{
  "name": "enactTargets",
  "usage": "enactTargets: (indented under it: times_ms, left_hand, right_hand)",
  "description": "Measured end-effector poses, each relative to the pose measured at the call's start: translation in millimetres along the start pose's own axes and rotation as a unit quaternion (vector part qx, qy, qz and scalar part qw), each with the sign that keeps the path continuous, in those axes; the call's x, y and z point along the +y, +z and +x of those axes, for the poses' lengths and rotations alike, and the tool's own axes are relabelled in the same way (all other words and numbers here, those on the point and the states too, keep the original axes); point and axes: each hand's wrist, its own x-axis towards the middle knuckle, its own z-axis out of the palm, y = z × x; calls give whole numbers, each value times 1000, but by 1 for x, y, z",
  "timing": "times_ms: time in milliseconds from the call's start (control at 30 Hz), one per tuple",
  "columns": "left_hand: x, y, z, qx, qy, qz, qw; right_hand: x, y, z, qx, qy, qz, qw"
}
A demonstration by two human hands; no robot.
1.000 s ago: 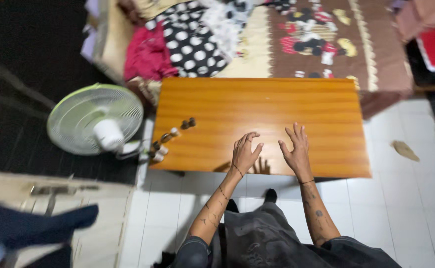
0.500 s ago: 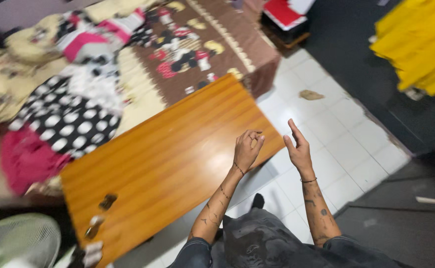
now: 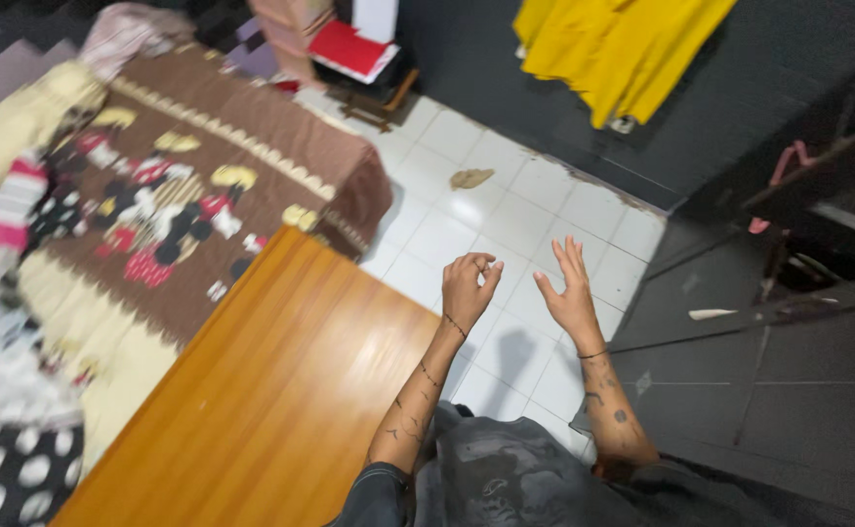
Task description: The person repeatedly takes small bottles, a remote, and other small items from a dark wardrobe shelf and places them on a nearby wooden table. The person walks back and forth between the wardrobe and the table multiple times, handling items one or two at a time.
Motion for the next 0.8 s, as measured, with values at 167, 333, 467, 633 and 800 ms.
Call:
enactTargets:
  times_ms: [167, 333, 467, 633, 800]
  left_hand:
    - [-3, 47, 52, -38, 9, -85, 996]
    - [4, 93, 115, -86, 33, -150, 984]
    - [11, 128, 177, -126, 67, -168, 975]
    - [15, 162, 250, -141, 132, -176, 965]
    - [18, 209, 308, -167, 144, -174, 960]
  right_hand:
    - [25, -14, 28, 46, 56, 25, 997]
    - [57, -26, 73, 81, 90, 29, 992]
    - [91, -32, 120, 134, 105, 7, 985]
    - [126, -53, 176, 179, 140, -32, 973]
    - [157, -70, 216, 259, 134, -24, 956]
